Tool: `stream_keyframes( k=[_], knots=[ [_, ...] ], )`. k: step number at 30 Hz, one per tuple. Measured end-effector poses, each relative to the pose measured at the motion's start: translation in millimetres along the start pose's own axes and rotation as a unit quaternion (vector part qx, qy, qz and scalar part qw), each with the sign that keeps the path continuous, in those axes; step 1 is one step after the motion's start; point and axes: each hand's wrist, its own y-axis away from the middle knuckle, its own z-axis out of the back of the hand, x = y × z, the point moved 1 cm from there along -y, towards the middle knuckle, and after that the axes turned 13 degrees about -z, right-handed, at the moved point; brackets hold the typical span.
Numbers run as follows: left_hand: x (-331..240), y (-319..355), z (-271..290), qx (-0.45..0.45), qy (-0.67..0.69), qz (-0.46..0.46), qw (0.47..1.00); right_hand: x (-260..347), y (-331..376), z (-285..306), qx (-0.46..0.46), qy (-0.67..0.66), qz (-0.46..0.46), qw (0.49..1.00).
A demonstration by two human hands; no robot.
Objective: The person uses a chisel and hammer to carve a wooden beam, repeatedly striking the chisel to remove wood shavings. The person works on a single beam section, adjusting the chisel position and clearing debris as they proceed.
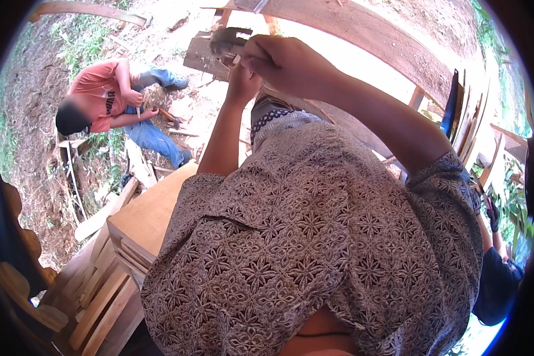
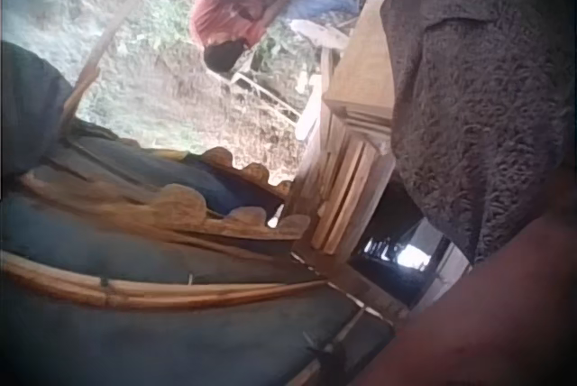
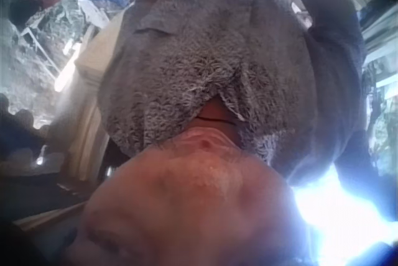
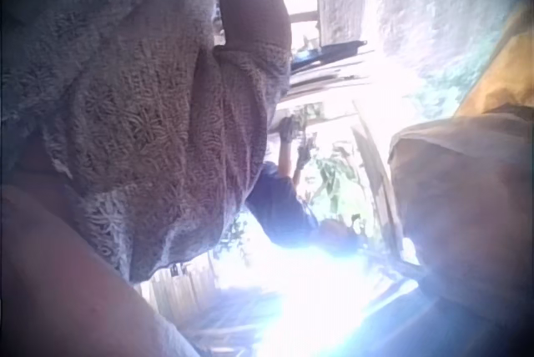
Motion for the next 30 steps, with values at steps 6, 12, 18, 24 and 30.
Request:
stream_keyframes(
  k=[6, 12, 18, 24, 30],
  knots=[
    [10, -2, -5, 0.018, 0.094, 0.065, 0.993, -48, -20, -11, 0.009, 0.119, -0.042, 0.992],
    [-2, -18, -3, 0.033, 0.134, 0.09, 0.986, -30, -7, -6, -0.069, -0.044, -0.024, 0.996],
    [7, -23, -2, 0.061, 0.037, 0.016, 0.997, 0, 0, 6, -0.074, -0.069, -0.076, 0.992],
    [-8, -23, 0, 0.038, 0.047, 0.07, 0.996, -49, -21, 1, -0.082, 0.022, -0.061, 0.995],
    [10, -28, 0, 0.06, 0.043, 0.044, 0.996, -60, -26, -14, -0.05, 0.084, 0.022, 0.995]
  ],
)
